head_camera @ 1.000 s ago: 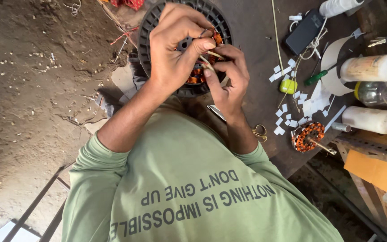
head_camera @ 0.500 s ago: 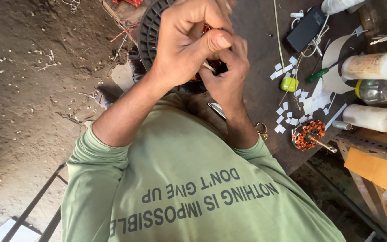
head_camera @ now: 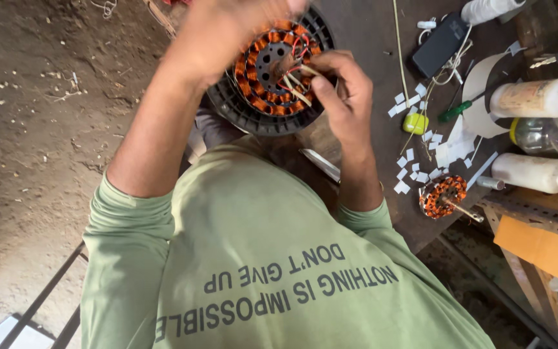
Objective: The person assembles a circular electrical component with copper windings by inserting wooden sticks into slots and securing wires with a white string. They use scissors to cut the string and continue tying the component together.
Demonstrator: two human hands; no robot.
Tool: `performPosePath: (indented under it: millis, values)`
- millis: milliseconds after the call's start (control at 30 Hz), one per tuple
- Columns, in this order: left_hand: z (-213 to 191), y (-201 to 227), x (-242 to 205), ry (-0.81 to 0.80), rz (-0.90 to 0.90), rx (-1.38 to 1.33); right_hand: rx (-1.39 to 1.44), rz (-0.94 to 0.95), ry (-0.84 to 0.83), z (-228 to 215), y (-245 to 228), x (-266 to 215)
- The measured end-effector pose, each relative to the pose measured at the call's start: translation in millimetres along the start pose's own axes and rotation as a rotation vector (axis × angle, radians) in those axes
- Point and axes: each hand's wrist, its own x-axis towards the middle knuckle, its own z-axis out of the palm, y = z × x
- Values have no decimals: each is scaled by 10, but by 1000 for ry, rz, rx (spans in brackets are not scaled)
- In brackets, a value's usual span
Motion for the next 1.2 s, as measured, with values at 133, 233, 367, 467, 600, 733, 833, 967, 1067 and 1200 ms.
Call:
performPosePath:
  millis: [133,233,367,467,600,733,833,967,1067,1200]
  values:
    - [84,47,-48,-267,92,208,-328,-161,48,122,88,18]
    - [165,131,-98,-193,283,417,-414,-252,24,143,62,35]
    - [376,231,-302,50,661,815,-442,-304,10,115,-8,90]
    - [341,204,-372,164,837,780,-543,-366,-20,118,-30,93]
    - [247,88,-286,178,603,615,-543,-306,5,147,-53,106]
    - [235,39,-257,-17,438,405,-478,-261,76,171,-76,85]
    - [314,19,-297,37,418,471,-525,-243,58,189,-79,98]
    - [385,-4,-361,151,382,558,-541,-235,33,223,-94,186]
    - [366,-29,-390,155,393,515,-486,-220,-11,193,-120,174]
    - [318,4,-372,149,414,459,-402,-187,-60,143,-161,136]
